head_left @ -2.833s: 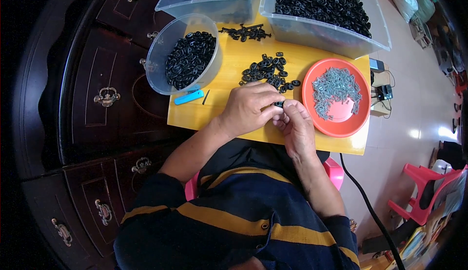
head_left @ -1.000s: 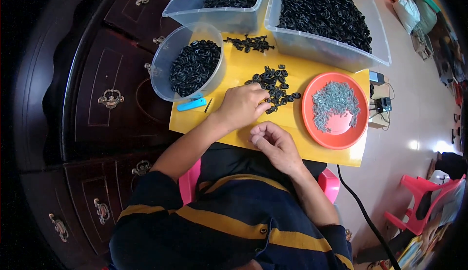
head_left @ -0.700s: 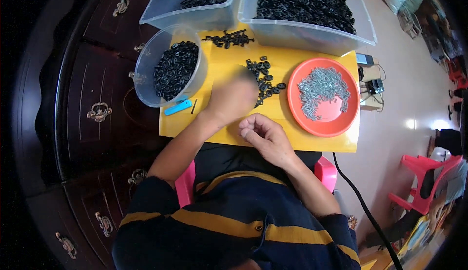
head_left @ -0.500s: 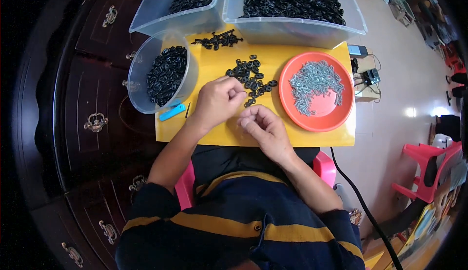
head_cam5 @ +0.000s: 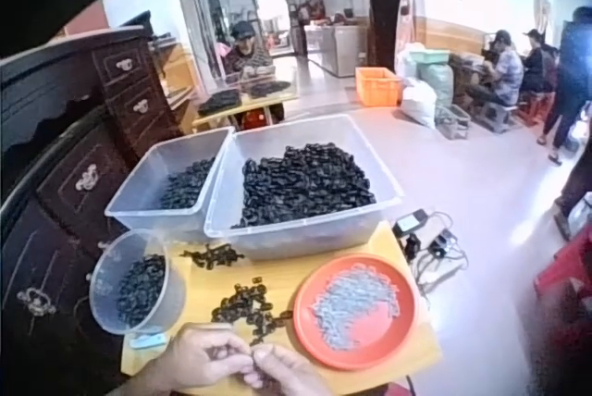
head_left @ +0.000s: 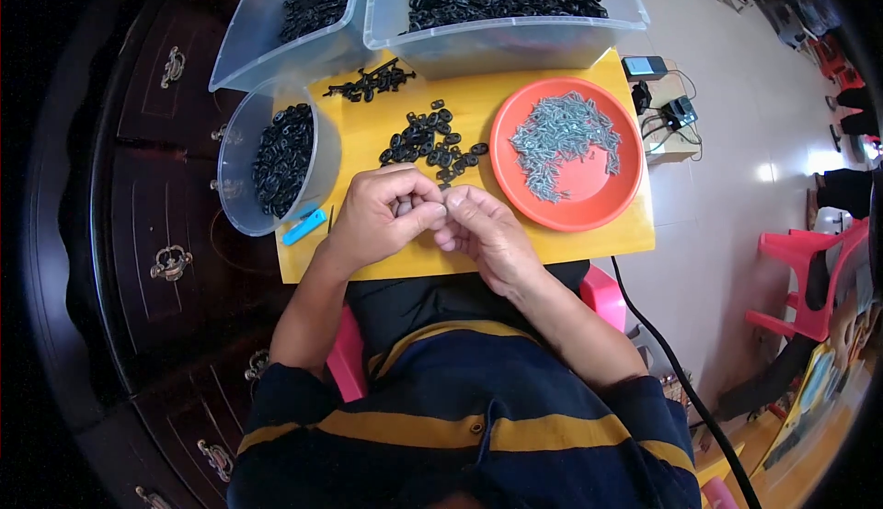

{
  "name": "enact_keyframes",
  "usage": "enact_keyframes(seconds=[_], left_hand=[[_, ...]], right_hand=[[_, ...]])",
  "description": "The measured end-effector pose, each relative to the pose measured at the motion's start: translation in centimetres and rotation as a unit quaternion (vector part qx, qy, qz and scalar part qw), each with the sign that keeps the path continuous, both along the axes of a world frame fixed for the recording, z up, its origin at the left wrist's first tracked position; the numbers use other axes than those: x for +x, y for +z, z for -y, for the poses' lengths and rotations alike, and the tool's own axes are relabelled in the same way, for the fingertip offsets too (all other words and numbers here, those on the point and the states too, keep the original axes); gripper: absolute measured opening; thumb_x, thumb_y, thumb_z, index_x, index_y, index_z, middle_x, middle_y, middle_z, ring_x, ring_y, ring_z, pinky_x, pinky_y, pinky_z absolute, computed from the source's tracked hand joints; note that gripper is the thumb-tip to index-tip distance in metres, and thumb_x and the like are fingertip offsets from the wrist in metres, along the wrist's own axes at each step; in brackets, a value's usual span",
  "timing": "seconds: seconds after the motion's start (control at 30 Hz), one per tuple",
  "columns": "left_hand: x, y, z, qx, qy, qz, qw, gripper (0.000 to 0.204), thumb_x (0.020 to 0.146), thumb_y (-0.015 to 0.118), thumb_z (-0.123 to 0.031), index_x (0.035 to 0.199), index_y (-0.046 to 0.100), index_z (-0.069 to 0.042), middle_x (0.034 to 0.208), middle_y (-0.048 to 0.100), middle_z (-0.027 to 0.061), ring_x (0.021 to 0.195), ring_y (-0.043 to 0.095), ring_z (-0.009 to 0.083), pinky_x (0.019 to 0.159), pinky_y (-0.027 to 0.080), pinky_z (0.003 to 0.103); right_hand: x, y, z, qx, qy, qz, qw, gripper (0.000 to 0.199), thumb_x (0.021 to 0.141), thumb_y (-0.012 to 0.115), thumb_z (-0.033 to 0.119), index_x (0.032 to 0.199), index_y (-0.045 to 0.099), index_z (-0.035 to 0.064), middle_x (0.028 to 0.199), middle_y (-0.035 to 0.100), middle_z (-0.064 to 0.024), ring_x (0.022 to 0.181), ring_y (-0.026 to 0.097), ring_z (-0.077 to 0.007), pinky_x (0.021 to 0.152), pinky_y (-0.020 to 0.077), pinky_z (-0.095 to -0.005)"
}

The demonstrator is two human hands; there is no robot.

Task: The person assembles small plastic hardware by picking screws from a tray and fitting them into plastic pieces by hand.

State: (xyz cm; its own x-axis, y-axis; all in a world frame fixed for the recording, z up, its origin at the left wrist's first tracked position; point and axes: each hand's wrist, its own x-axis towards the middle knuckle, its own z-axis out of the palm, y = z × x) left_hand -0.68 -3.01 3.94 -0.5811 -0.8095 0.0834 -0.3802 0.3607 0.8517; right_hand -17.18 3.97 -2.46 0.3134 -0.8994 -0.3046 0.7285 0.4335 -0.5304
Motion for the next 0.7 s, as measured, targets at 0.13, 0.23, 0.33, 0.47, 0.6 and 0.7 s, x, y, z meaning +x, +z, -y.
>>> enact_keyframes(seconds=[0.13, 0.23, 0.33, 0.47, 0.6, 0.7], left_hand=[[0.2, -0.1, 0.3, -0.006, -0.015, 0.009, 1.000, 0.009, 0.079, 0.074, -0.002, 0.088, 0.071, -0.002, 0.072, 0.060, 0.0010, 0.058, 0.050, 0.0054, 0.051, 0.039, 0.023], [-0.6, 1.0, 1.5, -0.040, -0.028, 0.011, 0.999, 0.011, 0.080, 0.074, -0.003, 0.091, 0.072, -0.002, 0.073, 0.060, 0.0020, 0.058, 0.050, 0.0062, 0.052, 0.039, 0.023], [-3.6, 2.5, 2.6, -0.097, -0.060, 0.042, 0.993, 0.015, 0.079, 0.073, -0.005, 0.093, 0.071, -0.003, 0.075, 0.062, 0.0053, 0.057, 0.055, 0.0130, 0.053, 0.043, 0.027], [-8.7, 1.4, 3.1, -0.201, -0.145, 0.103, 0.963, 0.016, 0.082, 0.070, -0.014, 0.095, 0.071, -0.007, 0.081, 0.064, 0.0090, 0.071, 0.065, 0.0263, 0.062, 0.052, 0.038], [-12.3, -1.0, 3.4, -0.235, -0.193, 0.164, 0.938, 0.016, 0.084, 0.067, -0.021, 0.092, 0.071, -0.008, 0.087, 0.067, 0.0084, 0.082, 0.067, 0.0310, 0.069, 0.054, 0.045], [-14.1, -1.9, 4.1, -0.243, -0.193, 0.219, 0.925, 0.014, 0.083, 0.067, -0.020, 0.089, 0.070, -0.008, 0.087, 0.067, 0.0089, 0.083, 0.067, 0.0314, 0.069, 0.054, 0.045]], right_hand=[[0.2, 0.4, 0.1, -0.001, -0.023, -0.013, 1.000, 0.017, 0.100, 0.061, 0.023, 0.105, 0.060, 0.0079, 0.091, 0.065, 0.0001, 0.076, 0.059, -0.0064, 0.071, 0.0492, -0.0216], [0.4, 0.3, 0.0, -0.009, -0.046, -0.031, 0.998, 0.012, 0.098, 0.062, 0.016, 0.105, 0.060, 0.0061, 0.090, 0.063, 0.0006, 0.076, 0.058, -0.0071, 0.071, 0.0487, -0.0225], [1.4, 0.0, -0.5, -0.104, -0.013, -0.120, 0.987, 0.010, 0.095, 0.063, 0.010, 0.102, 0.061, 0.0022, 0.086, 0.062, 0.0006, 0.075, 0.057, -0.0085, 0.070, 0.0489, -0.0257], [2.7, -1.2, -1.6, -0.181, 0.043, -0.247, 0.951, 0.011, 0.090, 0.065, 0.010, 0.094, 0.065, -0.0003, 0.081, 0.066, -0.0026, 0.071, 0.061, -0.0116, 0.068, 0.0511, -0.0294], [2.6, -0.4, -2.2, -0.275, 0.053, -0.363, 0.889, 0.013, 0.085, 0.064, 0.010, 0.096, 0.065, 0.0036, 0.081, 0.067, -0.0141, 0.077, 0.068, -0.0284, 0.070, 0.0531, -0.0385], [2.4, -0.1, -2.1, -0.290, 0.055, -0.384, 0.875, 0.012, 0.085, 0.064, 0.012, 0.094, 0.065, 0.0037, 0.081, 0.068, -0.0144, 0.077, 0.068, -0.0309, 0.071, 0.0534, -0.0400]])
